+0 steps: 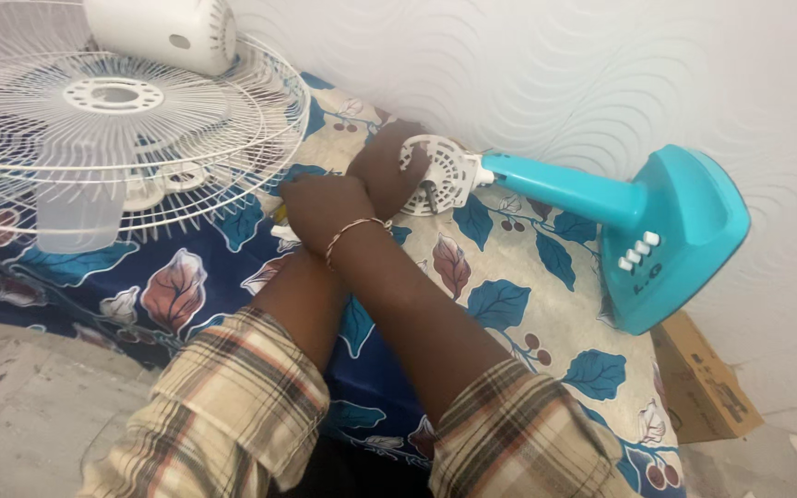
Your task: The person assembles an electric fan by attaching the motor housing to the fan stand and securing it with a screwdriver. They then attach the fan cage and a white plastic component to the assembly.
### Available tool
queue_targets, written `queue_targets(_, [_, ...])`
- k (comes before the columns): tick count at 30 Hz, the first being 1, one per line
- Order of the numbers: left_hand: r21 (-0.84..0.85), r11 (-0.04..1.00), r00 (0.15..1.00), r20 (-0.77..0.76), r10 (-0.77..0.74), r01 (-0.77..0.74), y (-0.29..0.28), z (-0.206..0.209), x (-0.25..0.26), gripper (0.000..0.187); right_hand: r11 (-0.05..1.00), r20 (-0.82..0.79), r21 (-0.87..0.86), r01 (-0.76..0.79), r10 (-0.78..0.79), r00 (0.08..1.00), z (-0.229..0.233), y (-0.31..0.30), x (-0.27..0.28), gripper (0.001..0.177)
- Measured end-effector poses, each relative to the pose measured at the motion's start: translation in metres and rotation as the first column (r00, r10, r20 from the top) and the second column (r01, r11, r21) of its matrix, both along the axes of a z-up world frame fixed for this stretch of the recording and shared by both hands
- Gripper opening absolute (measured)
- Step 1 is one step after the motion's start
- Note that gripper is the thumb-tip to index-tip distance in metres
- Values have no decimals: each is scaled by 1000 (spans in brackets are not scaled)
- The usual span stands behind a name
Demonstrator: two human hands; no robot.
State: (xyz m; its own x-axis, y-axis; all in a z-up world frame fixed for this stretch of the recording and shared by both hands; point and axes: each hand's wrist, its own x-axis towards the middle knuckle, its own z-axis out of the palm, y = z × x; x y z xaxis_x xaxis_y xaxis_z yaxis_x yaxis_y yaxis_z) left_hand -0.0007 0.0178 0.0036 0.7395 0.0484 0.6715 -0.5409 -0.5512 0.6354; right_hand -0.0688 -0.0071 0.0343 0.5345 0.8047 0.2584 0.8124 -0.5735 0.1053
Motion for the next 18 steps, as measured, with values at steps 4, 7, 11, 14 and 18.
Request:
queue_targets(4, [-73, 997, 999, 38, 31, -28, -7, 4, -5, 31, 999, -24, 26, 35, -35, 999, 11, -4, -7, 24])
queue_targets(7, [-86, 995, 998, 46, 52, -48, -9, 7, -11, 31, 998, -24, 1, 70, -70, 997, 15, -4, -13, 17])
queue_targets(11, [-71, 997, 994, 99, 45, -38, -9, 15, -19, 30, 994, 18, 109, 17, -19, 1000, 16, -12, -14, 12])
queue_targets(14, [-71, 997, 988, 150, 48, -37, -11, 20, -29, 30, 951, 20, 301, -74, 71, 997, 19, -26, -17, 14])
queue_targets(18, [-42, 998, 979, 200, -45, 55, -7, 17, -42, 30, 859, 203, 413, -302, 236, 950, 23, -68, -29, 26])
